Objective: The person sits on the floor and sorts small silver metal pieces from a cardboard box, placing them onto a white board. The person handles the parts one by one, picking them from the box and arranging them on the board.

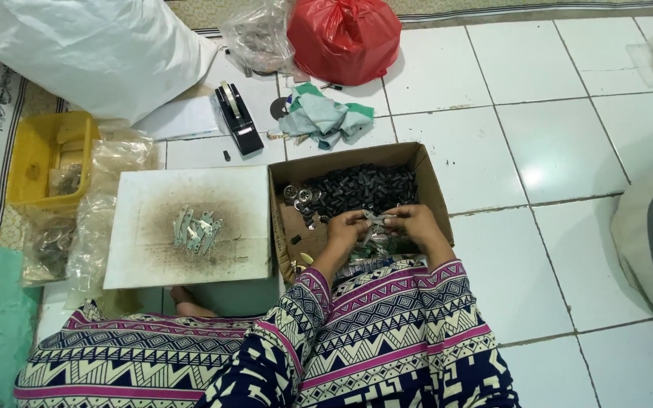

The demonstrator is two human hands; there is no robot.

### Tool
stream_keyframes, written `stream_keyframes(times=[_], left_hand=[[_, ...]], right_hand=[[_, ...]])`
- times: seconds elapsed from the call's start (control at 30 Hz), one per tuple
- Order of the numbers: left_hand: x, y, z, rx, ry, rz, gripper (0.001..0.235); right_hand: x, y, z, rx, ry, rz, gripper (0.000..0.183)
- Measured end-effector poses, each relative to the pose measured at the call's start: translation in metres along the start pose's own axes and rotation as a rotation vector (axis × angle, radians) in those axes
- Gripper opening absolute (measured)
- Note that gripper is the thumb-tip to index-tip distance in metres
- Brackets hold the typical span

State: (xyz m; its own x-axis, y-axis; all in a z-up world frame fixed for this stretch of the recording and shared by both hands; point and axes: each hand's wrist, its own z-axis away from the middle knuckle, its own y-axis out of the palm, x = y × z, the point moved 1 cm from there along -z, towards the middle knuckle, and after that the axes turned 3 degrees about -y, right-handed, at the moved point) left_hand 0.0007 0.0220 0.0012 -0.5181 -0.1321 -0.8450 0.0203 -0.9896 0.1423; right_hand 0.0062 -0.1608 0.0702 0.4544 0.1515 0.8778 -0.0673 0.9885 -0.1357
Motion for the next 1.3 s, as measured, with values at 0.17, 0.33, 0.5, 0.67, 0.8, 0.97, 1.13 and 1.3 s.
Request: stream_keyframes(times=[0.17,0.33,0.5,0.67,0.8,0.97,1.13,1.3], left_hand=[[-0.008,-0.002,0.006,-0.059,0.038,0.06,0.042],[-0.016,-0.005,0.013,-0.088,0.066,0.137,0.045],[-0.018,-0.014,0.012,-0.183,0.1,0.103,0.037],[-0.055,-0.032,0.061,-0.183,0.11,0.233,0.041],[-0.069,-0.05,0.075,-0.162,0.118,0.311,0.04],[-0.087,-0.09,0.105,-0.134,0.123,0.349,0.049],[-0.113,-0.149,0.152,-0.135,0.148,0.228,0.048],[-0.104,-0.227,0.158,-0.192,0.198,0.133,0.056]], right_hand=[[-0.002,0.011,0.003,-0.011,0.046,-0.143,0.031],[0.006,0.027,0.012,-0.066,0.047,-0.183,0.033],[0.02,0.045,0.026,-0.071,0.026,-0.202,0.034],[0.021,0.067,0.029,-0.079,-0.041,-0.217,0.034],[0.017,0.086,0.03,-0.097,-0.074,-0.235,0.036],[0.024,0.128,0.056,-0.055,-0.085,-0.273,0.038],[0.028,0.182,0.073,0.065,-0.045,-0.278,0.038],[0.064,0.24,0.106,0.211,0.07,-0.319,0.047]])
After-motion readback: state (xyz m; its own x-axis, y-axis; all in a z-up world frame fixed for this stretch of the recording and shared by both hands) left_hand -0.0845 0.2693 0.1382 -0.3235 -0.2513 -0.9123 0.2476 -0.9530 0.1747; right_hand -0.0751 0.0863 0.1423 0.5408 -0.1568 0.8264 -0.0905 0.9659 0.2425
